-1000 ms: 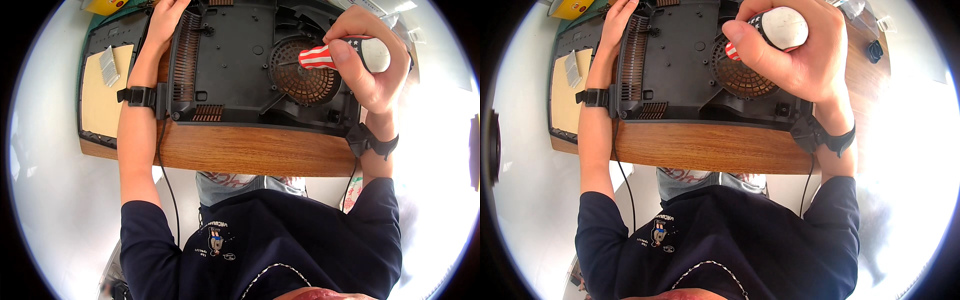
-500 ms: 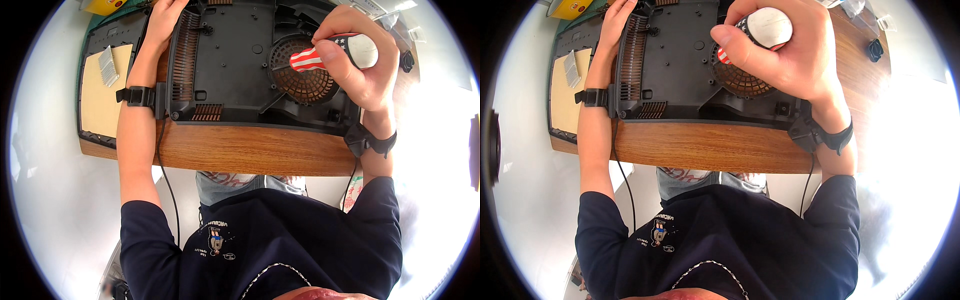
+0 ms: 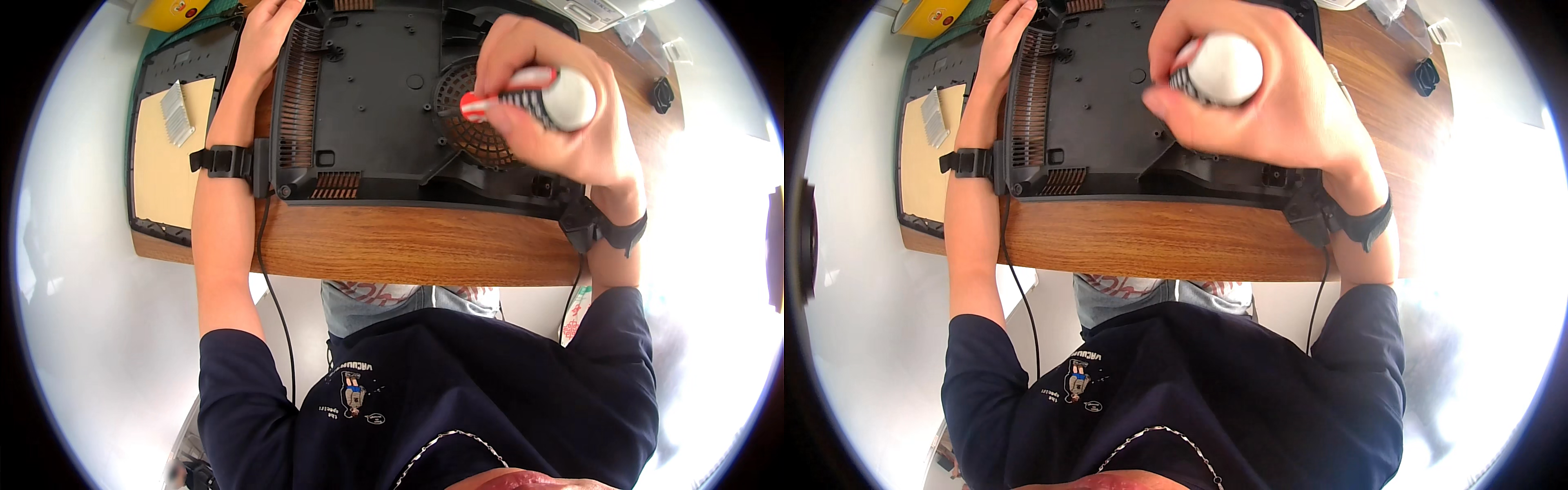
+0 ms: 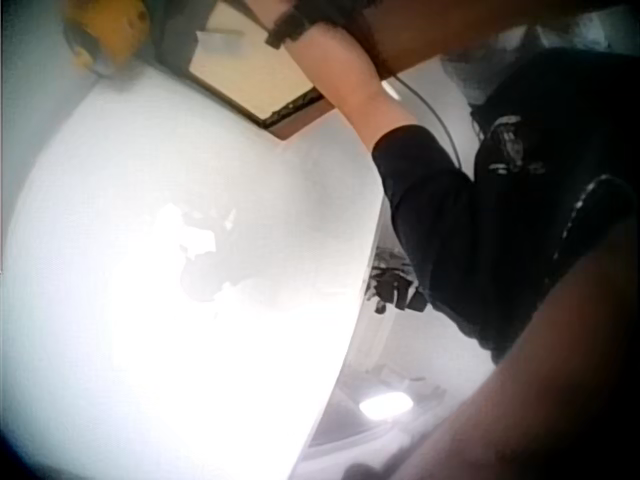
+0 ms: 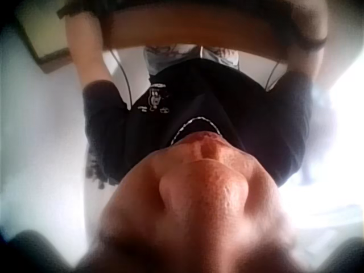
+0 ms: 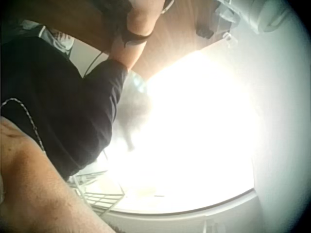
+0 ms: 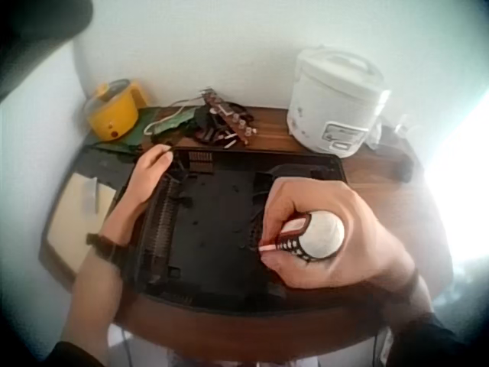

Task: The person uses a screwdriver to remove screws from a disassembled electronic device on a wooden table. They detach a red circuit board and continue unscrewing components from the black plastic housing.

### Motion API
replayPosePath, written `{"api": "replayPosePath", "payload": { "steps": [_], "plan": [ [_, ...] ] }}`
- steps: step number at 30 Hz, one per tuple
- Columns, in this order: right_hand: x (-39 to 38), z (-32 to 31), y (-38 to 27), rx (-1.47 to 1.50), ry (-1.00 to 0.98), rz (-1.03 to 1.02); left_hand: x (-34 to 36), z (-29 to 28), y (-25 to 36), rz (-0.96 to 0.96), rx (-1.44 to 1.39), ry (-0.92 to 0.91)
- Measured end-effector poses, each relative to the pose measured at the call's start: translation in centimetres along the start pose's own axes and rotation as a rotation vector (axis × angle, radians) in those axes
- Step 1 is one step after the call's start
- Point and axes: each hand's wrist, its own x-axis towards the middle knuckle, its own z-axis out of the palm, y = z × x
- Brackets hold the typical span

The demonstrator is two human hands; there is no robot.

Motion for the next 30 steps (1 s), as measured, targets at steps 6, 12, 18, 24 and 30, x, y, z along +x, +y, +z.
{"api": "replayPosePath", "payload": {
  "steps": [6, 12, 18, 24, 30],
  "plan": [
    [-0.3, 0.3, 0.3, -0.165, 0.345, 0.105, -0.1, 0.0, 0.4, -0.01, -0.094, -0.051],
    [-0.8, 0.7, -0.2, -0.25, 0.328, 0.094, -0.5, 0.2, 0.9, 0.022, -0.067, -0.052],
    [-1.1, 0.9, 0.4, -0.259, 0.406, 0.069, -0.5, 0.4, 1.2, 0.007, -0.032, -0.015],
    [-1.5, -1.1, -0.1, -0.192, 0.69, -0.032, 0.0, -0.1, 0.8, 0.004, -0.009, -0.041],
    [-2.3, -4.0, -0.6, -0.27, 0.74, -0.056, -0.1, 0.4, 0.6, 0.0, 0.058, -0.019]
  ]
}}
